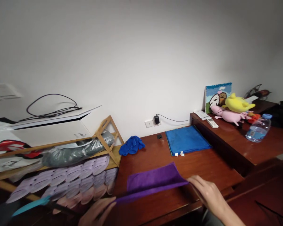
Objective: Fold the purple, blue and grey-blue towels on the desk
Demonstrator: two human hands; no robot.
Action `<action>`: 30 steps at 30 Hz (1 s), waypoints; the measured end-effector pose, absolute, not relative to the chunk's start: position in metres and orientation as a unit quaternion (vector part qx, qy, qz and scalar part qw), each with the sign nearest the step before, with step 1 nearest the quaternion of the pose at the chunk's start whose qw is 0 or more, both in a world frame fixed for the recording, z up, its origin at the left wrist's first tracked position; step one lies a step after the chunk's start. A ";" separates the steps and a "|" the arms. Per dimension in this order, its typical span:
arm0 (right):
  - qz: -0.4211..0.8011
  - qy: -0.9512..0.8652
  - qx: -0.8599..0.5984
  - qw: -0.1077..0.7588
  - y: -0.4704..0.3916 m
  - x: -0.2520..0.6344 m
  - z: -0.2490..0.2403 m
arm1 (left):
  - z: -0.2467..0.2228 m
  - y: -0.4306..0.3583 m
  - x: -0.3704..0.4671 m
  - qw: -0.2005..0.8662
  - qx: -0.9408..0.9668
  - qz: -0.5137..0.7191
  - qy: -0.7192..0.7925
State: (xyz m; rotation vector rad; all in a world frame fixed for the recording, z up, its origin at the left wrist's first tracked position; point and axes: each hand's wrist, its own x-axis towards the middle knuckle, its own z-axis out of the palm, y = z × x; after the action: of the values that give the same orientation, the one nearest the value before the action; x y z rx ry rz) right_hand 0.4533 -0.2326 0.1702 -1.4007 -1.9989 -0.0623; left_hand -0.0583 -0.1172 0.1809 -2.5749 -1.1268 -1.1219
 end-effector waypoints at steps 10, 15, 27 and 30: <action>-0.011 -0.725 -0.591 0.354 -0.209 0.536 0.312 | 0.310 -0.046 0.057 -0.167 -0.833 -0.379 -0.366; -0.047 -0.704 -0.628 0.328 -0.148 0.603 0.333 | 0.328 0.028 0.140 -0.254 -0.832 -0.357 -0.340; -0.155 -0.561 -0.703 0.408 0.022 0.702 0.348 | 0.324 0.162 0.282 -0.179 -0.822 -0.432 -0.326; -0.143 -0.547 -0.728 0.388 0.021 0.704 0.274 | 0.258 0.152 0.293 -0.150 -0.847 -0.400 -0.318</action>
State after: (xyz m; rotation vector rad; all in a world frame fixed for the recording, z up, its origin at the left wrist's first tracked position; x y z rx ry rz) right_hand 0.7037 0.0214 0.2743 -1.8521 -1.3914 -0.3638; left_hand 0.2933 0.1517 0.2579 -2.9483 -1.1060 -1.3913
